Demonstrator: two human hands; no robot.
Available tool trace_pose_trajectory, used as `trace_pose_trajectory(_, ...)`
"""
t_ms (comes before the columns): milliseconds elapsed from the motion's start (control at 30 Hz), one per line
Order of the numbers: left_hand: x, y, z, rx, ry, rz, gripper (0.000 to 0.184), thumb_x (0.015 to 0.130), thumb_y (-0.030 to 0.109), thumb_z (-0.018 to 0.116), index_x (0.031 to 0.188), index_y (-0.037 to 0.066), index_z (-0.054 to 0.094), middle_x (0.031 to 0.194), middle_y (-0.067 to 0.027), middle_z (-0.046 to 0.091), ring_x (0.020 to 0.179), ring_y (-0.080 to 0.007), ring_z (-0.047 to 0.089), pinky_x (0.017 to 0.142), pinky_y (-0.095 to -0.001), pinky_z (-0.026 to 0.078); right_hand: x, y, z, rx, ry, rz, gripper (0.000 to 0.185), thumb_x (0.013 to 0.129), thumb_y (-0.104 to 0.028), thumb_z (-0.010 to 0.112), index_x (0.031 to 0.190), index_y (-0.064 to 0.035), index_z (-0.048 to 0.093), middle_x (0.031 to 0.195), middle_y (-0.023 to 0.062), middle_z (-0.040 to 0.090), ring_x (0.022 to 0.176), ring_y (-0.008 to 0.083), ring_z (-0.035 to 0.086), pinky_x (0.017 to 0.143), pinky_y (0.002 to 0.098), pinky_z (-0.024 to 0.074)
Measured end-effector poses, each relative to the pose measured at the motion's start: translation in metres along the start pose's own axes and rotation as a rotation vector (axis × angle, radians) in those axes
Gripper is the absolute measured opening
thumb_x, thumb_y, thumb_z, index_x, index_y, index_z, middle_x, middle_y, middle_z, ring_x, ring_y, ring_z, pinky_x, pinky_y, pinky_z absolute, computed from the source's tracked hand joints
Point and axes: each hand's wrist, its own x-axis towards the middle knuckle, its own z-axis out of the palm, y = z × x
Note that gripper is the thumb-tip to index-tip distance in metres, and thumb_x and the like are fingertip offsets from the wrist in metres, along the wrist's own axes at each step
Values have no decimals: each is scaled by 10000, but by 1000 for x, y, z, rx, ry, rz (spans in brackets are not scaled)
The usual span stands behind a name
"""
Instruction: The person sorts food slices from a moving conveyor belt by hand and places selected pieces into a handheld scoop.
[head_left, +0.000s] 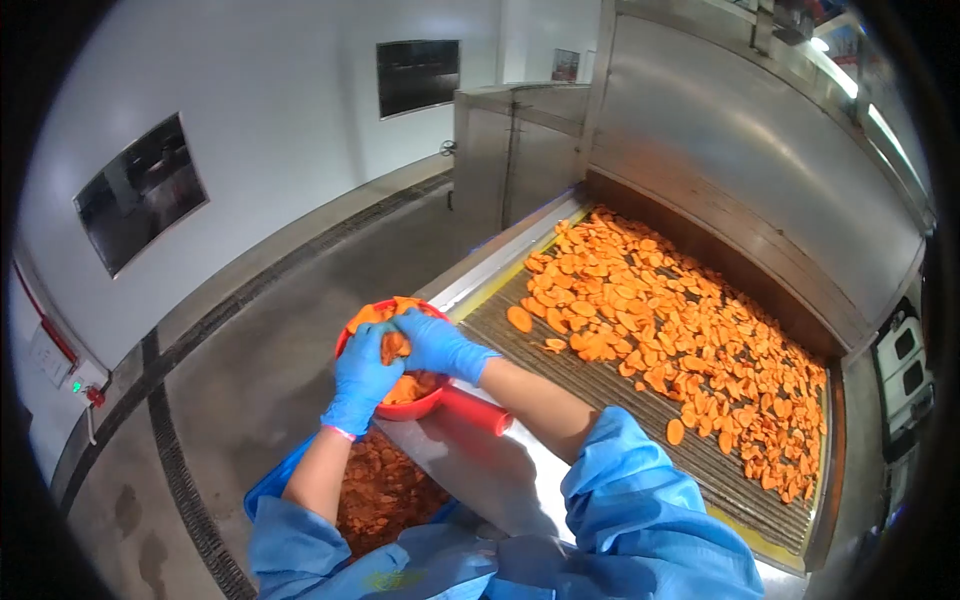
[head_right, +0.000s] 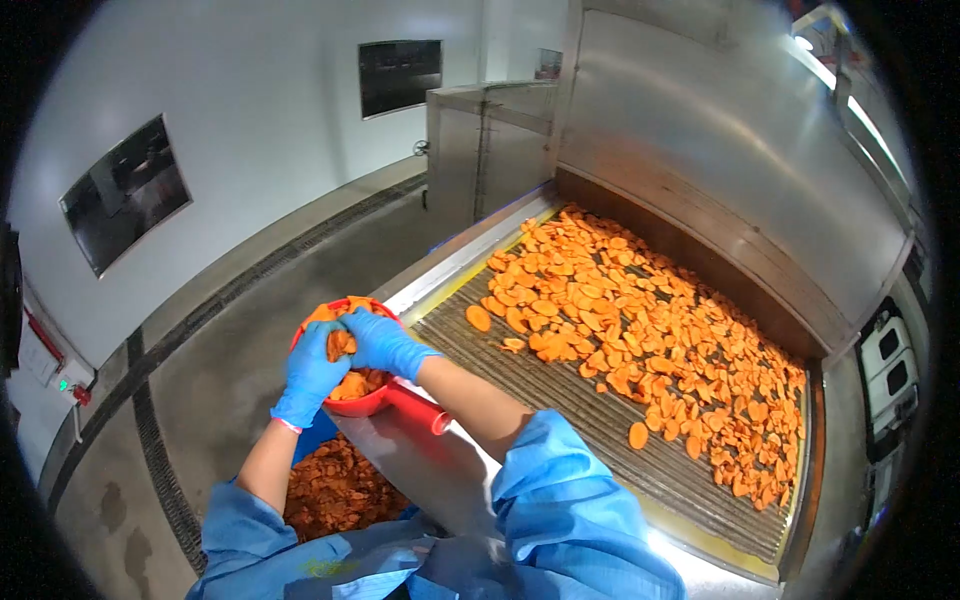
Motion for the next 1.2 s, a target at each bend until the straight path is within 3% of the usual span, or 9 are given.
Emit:
trace_pose_trajectory(267, 72, 61, -21, -139, 38, 169, 431, 690, 183, 694, 1098, 115, 576, 1042, -132, 573, 977, -347, 585, 820, -421, 493, -6, 11, -77, 160, 289, 94, 627, 657, -343, 775, 1176, -73, 551, 1097, 224, 554, 1043, 411, 572, 889, 426, 485)
trace_pose_trajectory(467, 131, 128, 37, -278, -183, 187, 413, 765, 161, 683, 1156, 99, 565, 1096, -95, 615, 985, -265, 623, 854, -358, 494, -76, 44, -149, 704, 395, 367, 497, 771, -148, 706, 1199, 31, 529, 1038, 112, 654, 900, 175, 644, 775, 308, 538)
trace_pose_trajectory(533, 148, 131, 83, -846, -423, 83, 342, 832, 128, 652, 1159, 69, 573, 1054, -61, 638, 952, -176, 622, 839, -304, 494, -94, 83, -147, 877, 497, 444, 462, 796, -134, 659, 1210, 21, 527, 1026, 118, 659, 862, 178, 654, 750, 308, 541)
trace_pose_trajectory(567, 157, 129, 106, -787, -412, 62, 275, 861, 73, 619, 1131, 31, 587, 998, -52, 640, 927, -130, 604, 829, -273, 490, -104, 83, -150, 869, 520, 450, 462, 796, -134, 659, 1210, 21, 527, 1026, 118, 659, 862, 178, 654, 750, 308, 541)
trace_pose_trajectory(700, 161, 139, 140, -1219, -487, -265, 257, 842, 12, 577, 1097, 2, 603, 989, -99, 644, 894, -177, 633, 799, -293, 520, -125, 102, -152, 1124, 625, 628, 353, 810, -130, 605, 1111, 54, 587, 964, 135, 678, 834, 215, 671, 728, 304, 533)
trace_pose_trajectory(800, 172, 139, 153, -1143, -509, -421, 295, 843, 8, 546, 1135, 1, 588, 994, -121, 642, 880, -195, 643, 758, -310, 552, -127, 106, -152, 952, 467, 638, 284, 820, -131, 607, 1003, 85, 628, 921, 134, 689, 829, 229, 677, 709, 306, 532)
trace_pose_trajectory(867, 177, 135, 157, -1107, -542, -451, 292, 851, 23, 554, 1141, 1, 585, 1002, -122, 642, 884, -200, 644, 757, -316, 551, -122, 119, -141, 1281, 594, 608, 271, 845, -144, 615, 1040, 44, 619, 931, 114, 683, 812, 207, 676, 679, 274, 530)
trace_pose_trajectory(1067, 181, 127, 158, -1150, -490, -514, 320, 895, 195, 627, 1138, -9, 582, 1017, -111, 643, 892, -205, 645, 741, -350, 543, -155, 137, -149, 940, 593, 619, 366, 894, -288, 645, 1157, -42, 580, 966, 49, 653, 807, 122, 628, 619, 237, 504)
trace_pose_trajectory(1200, 183, 116, 182, -1098, -423, -540, 271, 887, 158, 615, 1095, -14, 586, 1020, -124, 642, 869, -232, 657, 757, -362, 542, -199, 144, -151, 983, 589, 710, 323, 887, -155, 646, 1179, -40, 570, 1016, 68, 656, 860, 158, 646, 661, 295, 547)
